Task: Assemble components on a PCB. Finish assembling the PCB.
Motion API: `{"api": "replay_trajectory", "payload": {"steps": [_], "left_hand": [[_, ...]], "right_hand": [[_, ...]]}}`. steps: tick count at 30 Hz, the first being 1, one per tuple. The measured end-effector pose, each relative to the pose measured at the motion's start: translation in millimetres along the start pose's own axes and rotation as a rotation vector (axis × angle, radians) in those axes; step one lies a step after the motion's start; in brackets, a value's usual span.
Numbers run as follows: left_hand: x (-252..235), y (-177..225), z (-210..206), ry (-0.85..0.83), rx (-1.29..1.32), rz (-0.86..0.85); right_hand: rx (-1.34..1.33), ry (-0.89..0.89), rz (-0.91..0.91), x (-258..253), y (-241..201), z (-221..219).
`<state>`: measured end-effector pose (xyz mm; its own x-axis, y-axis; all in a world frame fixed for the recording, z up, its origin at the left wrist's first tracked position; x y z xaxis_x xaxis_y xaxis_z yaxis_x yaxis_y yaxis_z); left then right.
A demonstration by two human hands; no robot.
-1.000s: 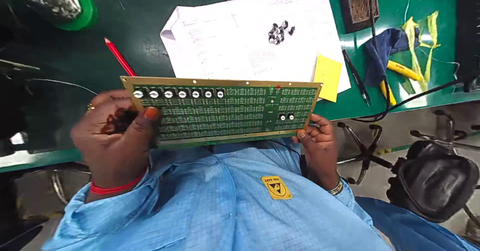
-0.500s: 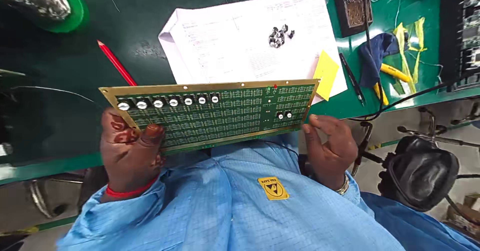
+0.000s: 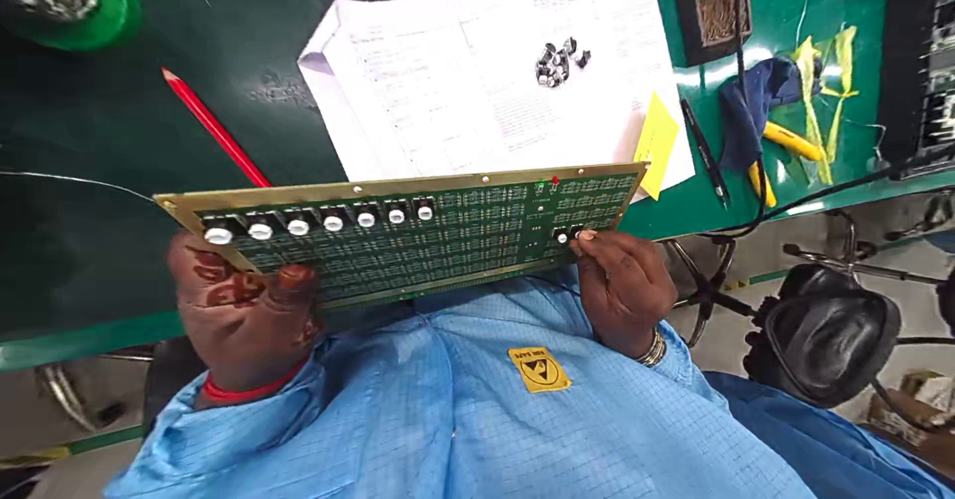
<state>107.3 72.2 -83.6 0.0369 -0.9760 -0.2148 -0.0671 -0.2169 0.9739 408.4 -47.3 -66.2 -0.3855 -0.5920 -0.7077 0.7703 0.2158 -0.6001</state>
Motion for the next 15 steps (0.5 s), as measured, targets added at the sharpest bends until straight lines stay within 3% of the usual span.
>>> {"api": "replay_trajectory", "payload": {"steps": [15], "left_hand": [[4.7,0.9,4.7,0.03,0.013,-0.037]], "right_hand": [[0.042,0.021,0.021,1.7,-4.1,2.1]]}}
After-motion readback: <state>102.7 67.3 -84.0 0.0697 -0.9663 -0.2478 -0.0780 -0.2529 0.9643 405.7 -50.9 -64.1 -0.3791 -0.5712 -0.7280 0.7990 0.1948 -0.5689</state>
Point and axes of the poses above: each hand's wrist, its own x-axis away from the middle knuckle, its own z-axis out of the back of the hand, y = z × x, the point moved 9 cm from there along -x, towards the middle knuckle, and after that the axes turned 14 degrees about y, right-handed, at the moved point
